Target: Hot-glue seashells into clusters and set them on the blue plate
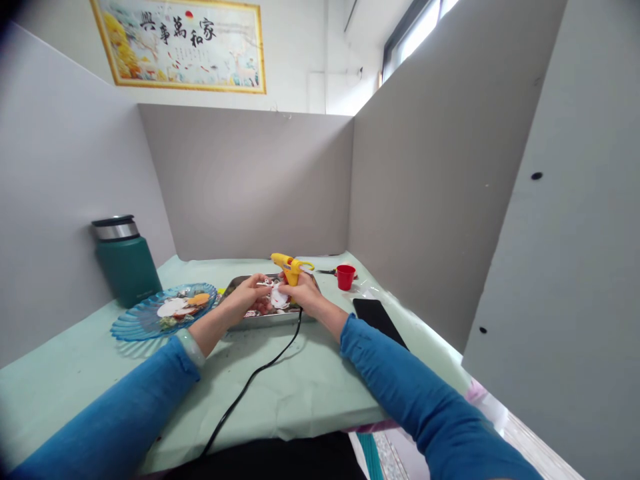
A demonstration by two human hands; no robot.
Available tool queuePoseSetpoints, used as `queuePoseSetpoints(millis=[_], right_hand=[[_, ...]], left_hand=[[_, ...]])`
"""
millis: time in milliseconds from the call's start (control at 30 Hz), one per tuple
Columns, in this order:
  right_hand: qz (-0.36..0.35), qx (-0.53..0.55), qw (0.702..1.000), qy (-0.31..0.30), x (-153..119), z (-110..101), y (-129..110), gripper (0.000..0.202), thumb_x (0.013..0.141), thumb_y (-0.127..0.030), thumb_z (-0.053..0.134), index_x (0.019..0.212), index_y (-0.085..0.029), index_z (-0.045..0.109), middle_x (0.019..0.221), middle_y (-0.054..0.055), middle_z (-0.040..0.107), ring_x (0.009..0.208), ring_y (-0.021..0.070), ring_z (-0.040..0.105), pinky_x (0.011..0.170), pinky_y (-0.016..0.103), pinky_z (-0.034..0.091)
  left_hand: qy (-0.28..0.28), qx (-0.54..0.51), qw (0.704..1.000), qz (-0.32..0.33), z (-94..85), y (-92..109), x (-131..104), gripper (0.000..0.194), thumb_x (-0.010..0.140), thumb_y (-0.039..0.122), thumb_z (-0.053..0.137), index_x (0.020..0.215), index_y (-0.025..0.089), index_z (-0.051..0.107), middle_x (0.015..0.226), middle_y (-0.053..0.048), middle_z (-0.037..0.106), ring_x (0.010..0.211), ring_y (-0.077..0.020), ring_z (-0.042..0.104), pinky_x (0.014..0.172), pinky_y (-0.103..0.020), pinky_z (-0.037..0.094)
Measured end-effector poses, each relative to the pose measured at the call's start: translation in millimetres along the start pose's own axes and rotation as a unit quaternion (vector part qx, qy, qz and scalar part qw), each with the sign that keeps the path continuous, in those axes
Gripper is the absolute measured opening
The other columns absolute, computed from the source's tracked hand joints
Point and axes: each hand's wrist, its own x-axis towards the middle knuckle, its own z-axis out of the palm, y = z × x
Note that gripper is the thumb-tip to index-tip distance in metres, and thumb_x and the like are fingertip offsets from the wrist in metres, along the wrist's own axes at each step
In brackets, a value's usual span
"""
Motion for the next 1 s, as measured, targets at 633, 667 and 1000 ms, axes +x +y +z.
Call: queuePoseSetpoints(millis=[633,667,1000], right_hand=[[-0.005,0.038,0.998,0.046,5.1,-2.6,5.7,0.031,0.058,-0.023,0.075,0.085,-0.02,0.06,0.067,-0.004,0.054,0.061,0.0123,0.053,0.055,0.025,0.045],[-0.001,0.04,0.998,0.042,5.2,-3.2,6.2,0.031,0.059,-0.023,0.075,0.085,-0.02,0.06,0.068,-0.004,0.054,0.062,0.0124,0.054,0.056,0.025,0.045],[0.028,0.085,0.995,0.041,10.1,-7.1,11.8,0.034,0.058,-0.023,0.079,0.086,-0.02,0.06,0.071,-0.003,0.059,0.059,0.012,0.056,0.051,0.024,0.047]], left_hand=[[0.009,-0.084,0.996,-0.01,-2.3,-3.2,1.6,0.015,0.082,0.009,0.067,0.088,0.012,0.054,0.07,-0.008,0.069,0.061,-0.0185,0.072,0.053,-0.024,0.057],[0.014,-0.082,0.997,-0.003,-2.8,-3.6,2.0,0.013,0.082,0.011,0.068,0.086,0.012,0.055,0.069,-0.007,0.069,0.06,-0.0175,0.071,0.052,-0.023,0.057],[-0.008,-0.09,0.996,-0.005,-8.2,-6.9,5.3,0.012,0.077,0.005,0.069,0.084,0.01,0.062,0.065,-0.007,0.069,0.056,-0.0156,0.069,0.053,-0.022,0.057]])
